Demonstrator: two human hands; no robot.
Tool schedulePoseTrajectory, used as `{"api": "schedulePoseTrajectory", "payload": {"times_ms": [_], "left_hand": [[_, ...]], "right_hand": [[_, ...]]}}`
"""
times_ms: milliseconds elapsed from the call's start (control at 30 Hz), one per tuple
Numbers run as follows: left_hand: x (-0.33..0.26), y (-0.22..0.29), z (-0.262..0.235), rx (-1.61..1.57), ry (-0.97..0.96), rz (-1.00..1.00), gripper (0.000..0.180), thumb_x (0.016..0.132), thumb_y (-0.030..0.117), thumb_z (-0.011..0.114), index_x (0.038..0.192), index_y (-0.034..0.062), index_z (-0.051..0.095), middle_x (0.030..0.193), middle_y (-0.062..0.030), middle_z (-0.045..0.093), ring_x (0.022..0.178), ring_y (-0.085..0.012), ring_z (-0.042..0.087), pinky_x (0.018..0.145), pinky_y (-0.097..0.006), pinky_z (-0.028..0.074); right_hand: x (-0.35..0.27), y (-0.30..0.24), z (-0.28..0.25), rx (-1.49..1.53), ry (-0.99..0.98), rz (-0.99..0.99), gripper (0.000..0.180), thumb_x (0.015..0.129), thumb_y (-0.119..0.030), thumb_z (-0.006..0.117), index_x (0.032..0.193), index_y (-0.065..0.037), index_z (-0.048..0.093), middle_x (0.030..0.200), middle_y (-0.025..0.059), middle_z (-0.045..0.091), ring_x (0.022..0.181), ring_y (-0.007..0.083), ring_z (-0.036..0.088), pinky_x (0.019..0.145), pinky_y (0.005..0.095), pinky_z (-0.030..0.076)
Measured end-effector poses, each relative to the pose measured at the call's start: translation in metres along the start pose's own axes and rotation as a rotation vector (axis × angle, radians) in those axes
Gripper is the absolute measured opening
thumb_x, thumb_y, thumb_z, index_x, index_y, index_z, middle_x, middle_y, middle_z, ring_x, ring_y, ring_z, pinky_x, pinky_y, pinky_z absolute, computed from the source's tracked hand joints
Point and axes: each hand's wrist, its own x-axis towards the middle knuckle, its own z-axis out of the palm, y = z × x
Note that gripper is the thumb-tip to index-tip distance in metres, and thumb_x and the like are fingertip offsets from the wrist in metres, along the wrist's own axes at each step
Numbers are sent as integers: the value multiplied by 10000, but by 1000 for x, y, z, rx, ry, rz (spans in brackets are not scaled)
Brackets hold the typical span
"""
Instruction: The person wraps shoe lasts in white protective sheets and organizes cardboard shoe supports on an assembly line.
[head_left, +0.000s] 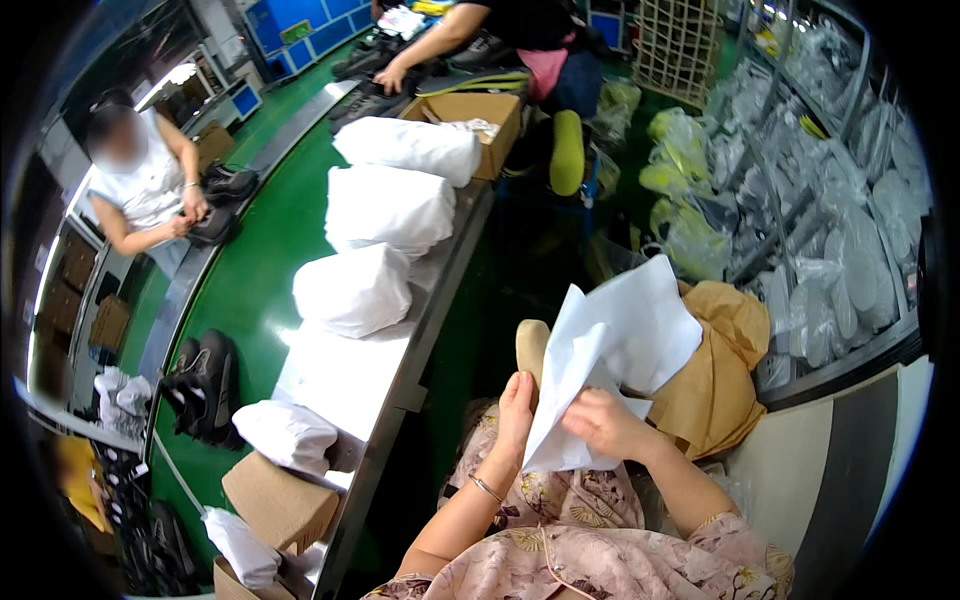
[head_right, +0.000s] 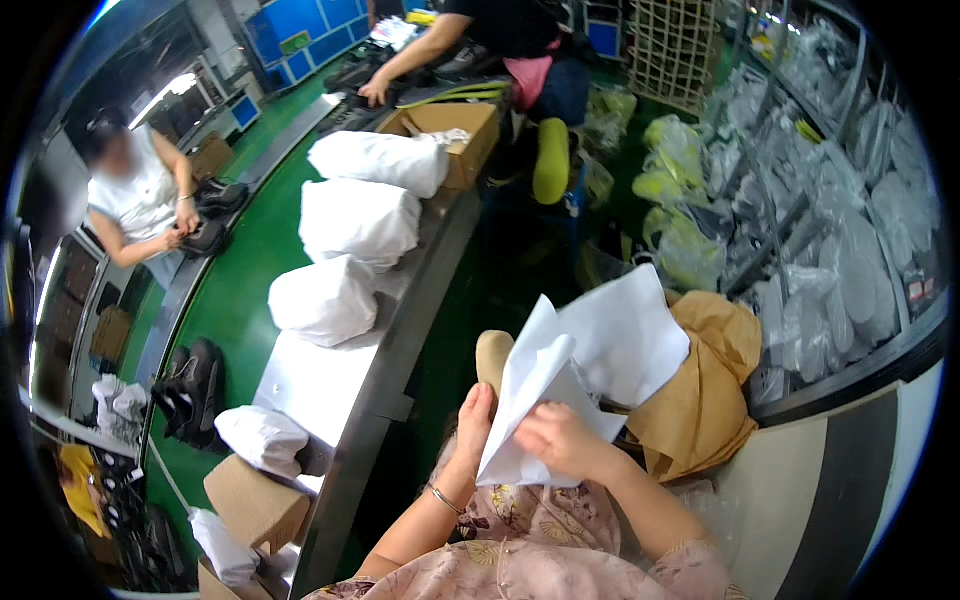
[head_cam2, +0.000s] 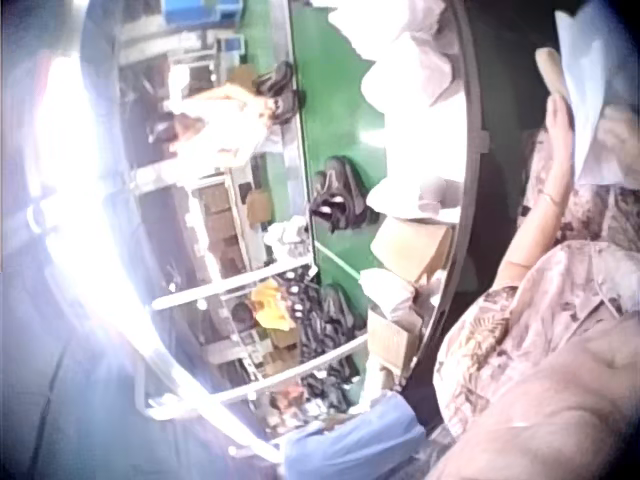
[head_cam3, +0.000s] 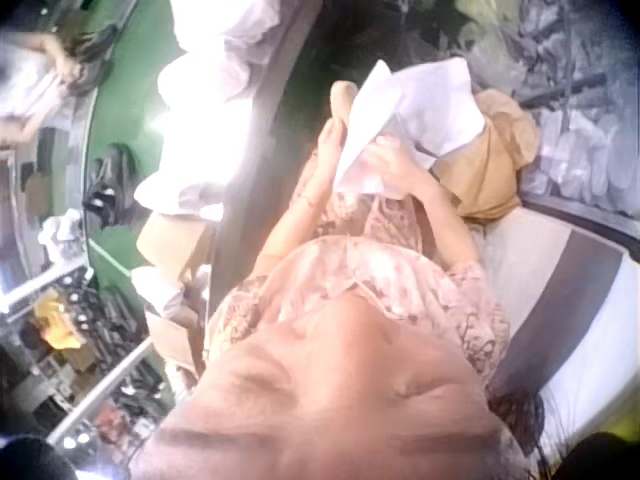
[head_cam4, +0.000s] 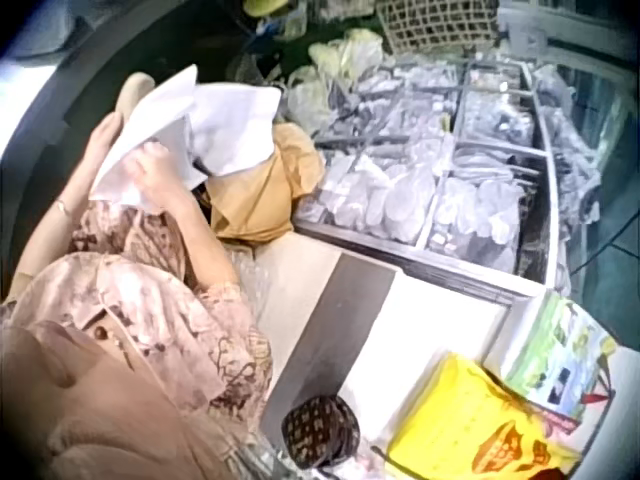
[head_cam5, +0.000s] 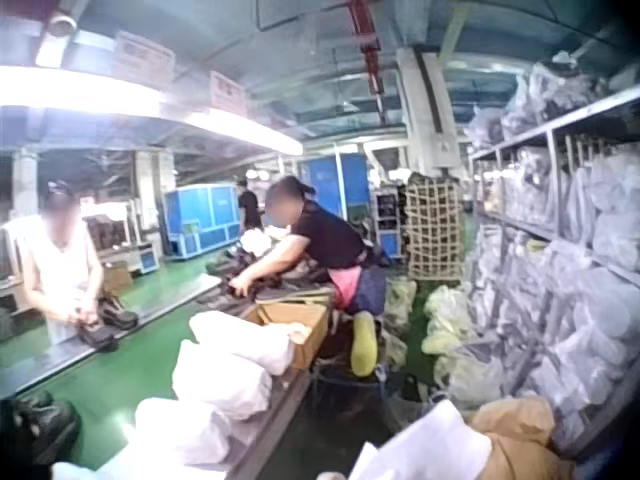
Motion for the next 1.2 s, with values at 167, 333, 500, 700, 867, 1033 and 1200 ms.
{"api": "schedulePoseTrajectory", "payload": {"times_ms": [167, 333, 500, 700, 867, 1033, 1200], "left_hand": [[-36, 8, -3, -75, -94, 50, 203, 965, 240, 457, 825, 101, 506, 753, 70, 484, 678, -16, 435, 609, -175, 388], [-48, -6, -50, -550, -538, -195, 432, 954, 344, 418, 1278, 58, 423, 1207, -61, 501, 1054, -185, 530, 889, -319, 458], [-55, 6, -58, -393, -254, -129, 425, 952, 303, 440, 1303, 64, 425, 1229, -86, 509, 1067, -176, 548, 892, -307, 479], [-78, 39, -54, -321, -165, 208, 283, 968, 240, 407, 1148, 75, 550, 1024, -61, 609, 932, -150, 589, 820, -304, 499], [-82, 40, -47, -239, -246, 187, 490, 944, 305, 439, 1360, 65, 343, 1299, -105, 449, 1151, -205, 487, 954, -348, 428], [-93, 50, -44, -274, -256, 49, 472, 939, 314, 444, 1334, 65, 376, 1277, -94, 469, 1143, -200, 490, 950, -335, 425], [-87, 34, -57, -280, -137, 148, 399, 924, 254, 478, 1272, 59, 451, 1201, -102, 526, 1086, -209, 527, 888, -337, 463]], "right_hand": [[21, -13, 18, 18, 380, 120, 360, 779, -187, 657, 1041, -1, 496, 878, 194, 578, 801, 324, 589, 625, 425, 481], [44, -53, 27, -475, 349, 40, 712, 779, -319, 648, 1320, -11, 303, 1218, 242, 398, 1137, 391, 401, 946, 443, 361], [48, -39, 42, -93, 178, -37, 767, 898, -406, 491, 1442, -101, 44, 1442, 249, 159, 1306, 437, 244, 1027, 466, 318], [36, -66, 57, -162, 123, -18, 804, 890, -399, 509, 1439, -94, 7, 1452, 222, 178, 1248, 428, 350, 977, 434, 387], [49, -91, 46, -331, 41, -43, 775, 862, -383, 548, 1431, -68, 124, 1432, 210, 254, 1248, 382, 375, 960, 416, 399], [51, -85, 43, -189, 185, -68, 781, 859, -420, 553, 1423, -58, 153, 1405, 218, 295, 1202, 370, 429, 954, 403, 398], [38, -65, 47, -263, -16, 225, 810, 847, -503, 526, 1403, -21, 187, 1132, 272, 543, 1034, 411, 541, 879, 413, 430]]}}
